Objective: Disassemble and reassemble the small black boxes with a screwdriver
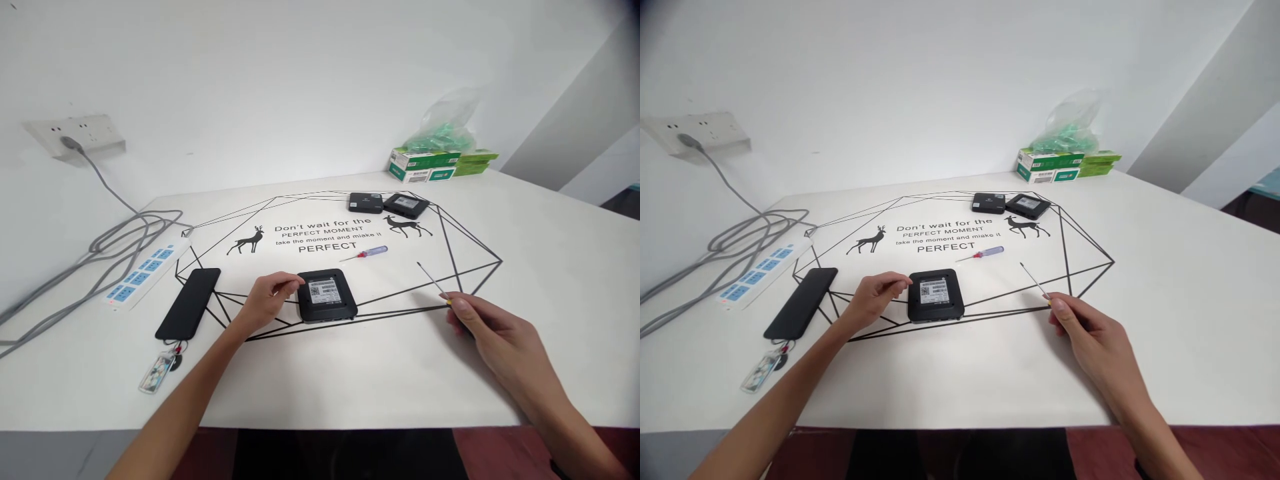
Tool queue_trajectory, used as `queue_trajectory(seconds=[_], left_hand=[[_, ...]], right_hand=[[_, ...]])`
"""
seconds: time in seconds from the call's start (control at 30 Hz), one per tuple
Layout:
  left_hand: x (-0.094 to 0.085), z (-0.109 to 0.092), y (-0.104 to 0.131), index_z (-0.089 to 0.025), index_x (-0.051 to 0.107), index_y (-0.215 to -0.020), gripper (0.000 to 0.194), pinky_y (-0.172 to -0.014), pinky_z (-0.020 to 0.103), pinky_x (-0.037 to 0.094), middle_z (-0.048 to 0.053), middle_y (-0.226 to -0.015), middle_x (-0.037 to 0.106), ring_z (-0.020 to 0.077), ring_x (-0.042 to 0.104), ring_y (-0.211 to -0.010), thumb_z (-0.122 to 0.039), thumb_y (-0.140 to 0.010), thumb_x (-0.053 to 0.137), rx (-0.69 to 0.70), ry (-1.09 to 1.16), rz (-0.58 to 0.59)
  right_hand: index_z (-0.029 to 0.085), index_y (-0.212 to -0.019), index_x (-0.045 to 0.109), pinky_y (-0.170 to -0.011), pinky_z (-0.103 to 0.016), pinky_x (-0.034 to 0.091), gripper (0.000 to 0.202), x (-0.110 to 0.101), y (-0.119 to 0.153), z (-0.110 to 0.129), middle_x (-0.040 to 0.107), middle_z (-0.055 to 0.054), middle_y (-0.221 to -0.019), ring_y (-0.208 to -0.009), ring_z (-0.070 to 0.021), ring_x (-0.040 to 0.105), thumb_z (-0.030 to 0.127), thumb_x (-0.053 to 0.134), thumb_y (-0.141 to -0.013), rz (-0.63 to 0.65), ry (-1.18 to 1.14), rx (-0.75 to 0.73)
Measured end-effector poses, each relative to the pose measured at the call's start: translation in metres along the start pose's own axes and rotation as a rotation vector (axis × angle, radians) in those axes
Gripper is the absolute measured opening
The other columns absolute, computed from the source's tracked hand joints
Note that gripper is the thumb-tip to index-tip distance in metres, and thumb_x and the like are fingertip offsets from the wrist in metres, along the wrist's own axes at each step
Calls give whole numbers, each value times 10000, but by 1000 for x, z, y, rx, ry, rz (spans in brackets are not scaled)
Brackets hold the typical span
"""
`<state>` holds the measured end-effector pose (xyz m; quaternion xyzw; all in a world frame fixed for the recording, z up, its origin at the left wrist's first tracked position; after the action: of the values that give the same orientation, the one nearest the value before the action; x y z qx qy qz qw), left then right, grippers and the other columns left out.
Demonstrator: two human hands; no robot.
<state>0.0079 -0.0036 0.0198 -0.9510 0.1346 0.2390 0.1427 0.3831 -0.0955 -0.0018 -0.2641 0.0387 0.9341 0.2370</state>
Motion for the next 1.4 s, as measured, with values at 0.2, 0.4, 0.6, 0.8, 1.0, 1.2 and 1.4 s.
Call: queue_trajectory(seconds=[0.2,0.4,0.6,0.8,1.0,1.2,1.4], left_hand=[[6,0,1,-191,719,-883,225,-738,307,543,37,-834,724,185,659,-782,-408,-901,665,-44,84,50],[4,-6,2,-204,714,-1056,331,-636,285,477,43,-844,665,158,553,-695,-394,-1008,447,48,-88,-9],[0,2,1,-184,763,-985,307,-655,271,524,32,-792,707,161,625,-712,-440,-944,598,-20,37,-55],[8,-1,2,-185,775,-879,181,-768,282,572,41,-867,779,184,708,-814,-358,-865,725,-19,122,27],[10,-3,2,-202,769,-814,115,-715,257,539,26,-848,770,170,685,-793,-260,-888,704,59,-1,24],[14,1,5,-205,764,-876,198,-768,257,554,45,-951,732,166,681,-848,-197,-974,592,247,-106,5],[17,-2,7,-202,759,-908,226,-801,261,563,46,-973,726,165,686,-864,-177,-1002,555,336,-258,25]], right_hand=[[239,-983,792,-750,-385,476,567,1,0,2,678,-49,-771,-775,-248,604,741,620,-782,0,-17,10],[223,-976,800,-737,-372,480,582,0,0,2,676,-53,-759,-787,-254,614,737,618,-772,4,0,25],[249,-1016,799,-793,-386,474,605,-1,-1,-5,702,-38,-803,-811,-249,615,769,627,-757,-12,-10,52],[246,-969,797,-775,-373,481,588,0,-1,-3,705,-30,-805,-823,-253,626,765,631,-748,-6,-5,46],[231,-986,802,-772,-364,475,602,0,0,-1,682,-27,-772,-811,-245,606,756,640,-738,6,-6,57],[245,-1010,785,-811,-368,464,557,-1,1,0,692,-30,-820,-850,-247,608,730,633,-781,13,-10,71],[245,-999,771,-816,-366,457,482,-1,4,4,685,-43,-823,-862,-250,609,673,611,-845,41,7,53]])
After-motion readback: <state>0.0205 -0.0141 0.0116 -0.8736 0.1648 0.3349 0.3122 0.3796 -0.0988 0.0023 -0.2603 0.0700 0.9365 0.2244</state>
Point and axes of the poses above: each hand's wrist, its own y-axis away from the middle knuckle, its own x-axis out of the palm, z = x × y, the point moved 5 cm from there along -y, towards the middle knuckle
